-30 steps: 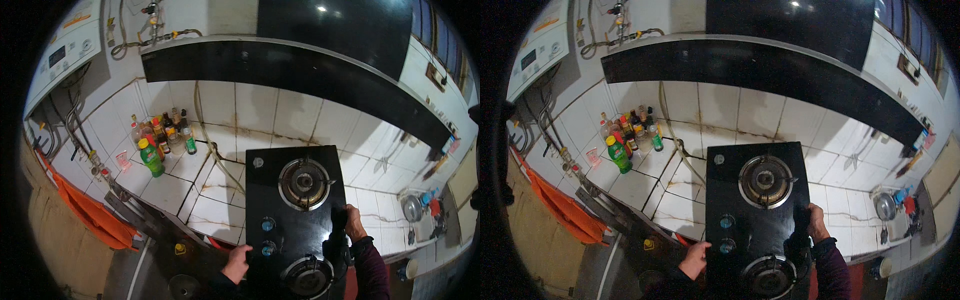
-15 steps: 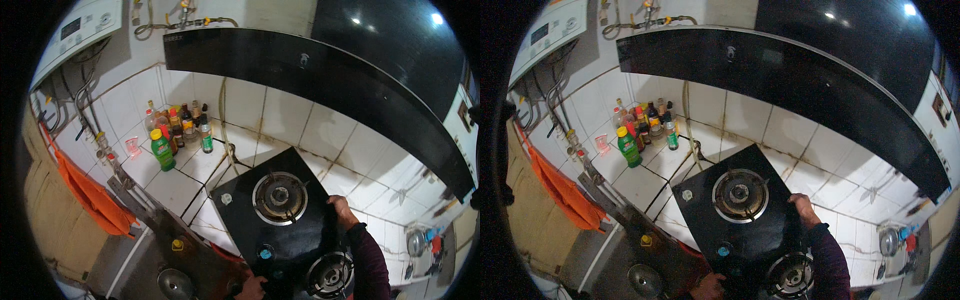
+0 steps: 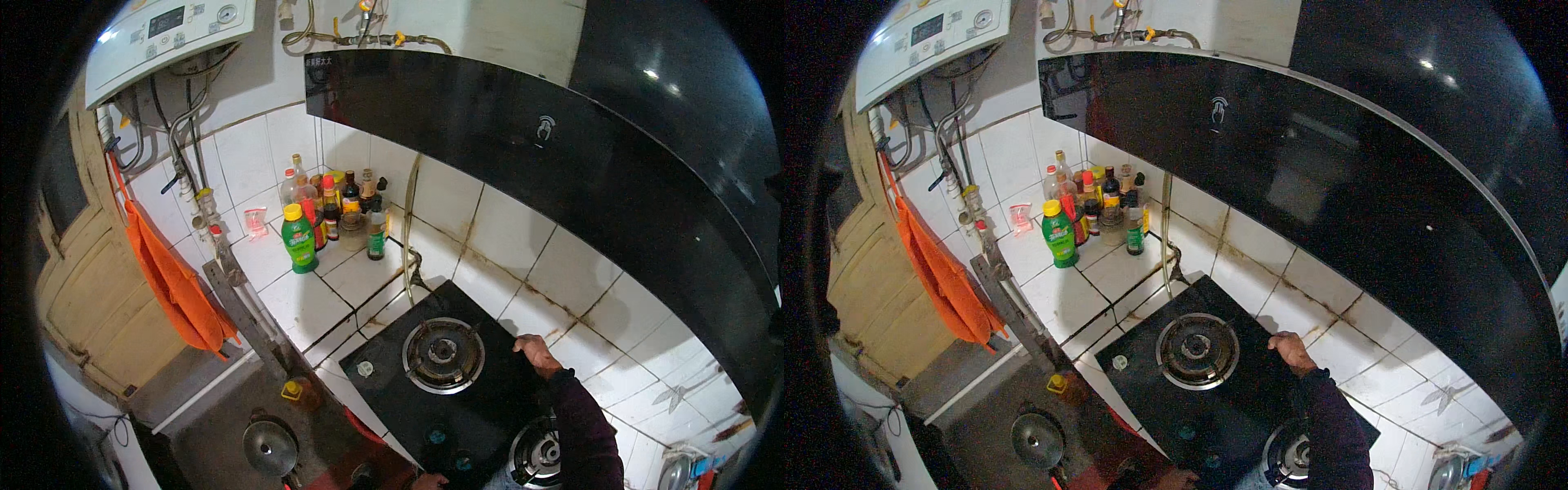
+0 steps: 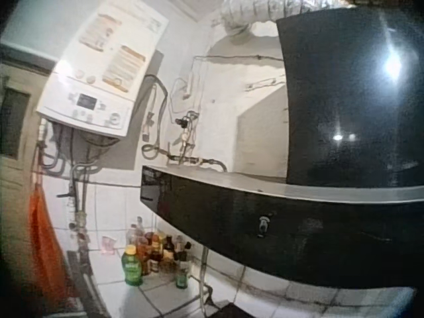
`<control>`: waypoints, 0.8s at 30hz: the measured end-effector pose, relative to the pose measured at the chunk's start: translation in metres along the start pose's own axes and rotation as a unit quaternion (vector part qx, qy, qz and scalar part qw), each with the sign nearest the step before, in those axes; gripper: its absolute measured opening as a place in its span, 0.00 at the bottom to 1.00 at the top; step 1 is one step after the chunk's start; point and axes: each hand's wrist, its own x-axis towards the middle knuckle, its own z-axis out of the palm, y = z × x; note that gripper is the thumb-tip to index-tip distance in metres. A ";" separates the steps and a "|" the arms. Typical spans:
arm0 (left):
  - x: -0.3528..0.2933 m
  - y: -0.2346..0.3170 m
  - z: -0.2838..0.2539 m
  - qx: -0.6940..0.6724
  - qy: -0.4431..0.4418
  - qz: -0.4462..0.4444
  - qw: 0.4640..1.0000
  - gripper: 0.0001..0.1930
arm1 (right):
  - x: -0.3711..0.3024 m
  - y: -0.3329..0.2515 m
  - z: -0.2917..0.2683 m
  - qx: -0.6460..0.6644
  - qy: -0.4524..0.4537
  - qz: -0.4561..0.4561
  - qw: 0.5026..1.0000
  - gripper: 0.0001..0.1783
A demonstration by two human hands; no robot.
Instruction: The person removes a gas pipe from the wall, lifts and positions a two-burner gas stove onto the countertop, then reconnects the gas pipe to the stove. The person adjusts the stove's position and secures the pipe connection.
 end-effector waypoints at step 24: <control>0.039 0.003 0.023 -0.410 -0.034 0.002 0.912 0.27 | 0.038 0.045 0.033 0.200 -0.139 0.114 0.963 0.38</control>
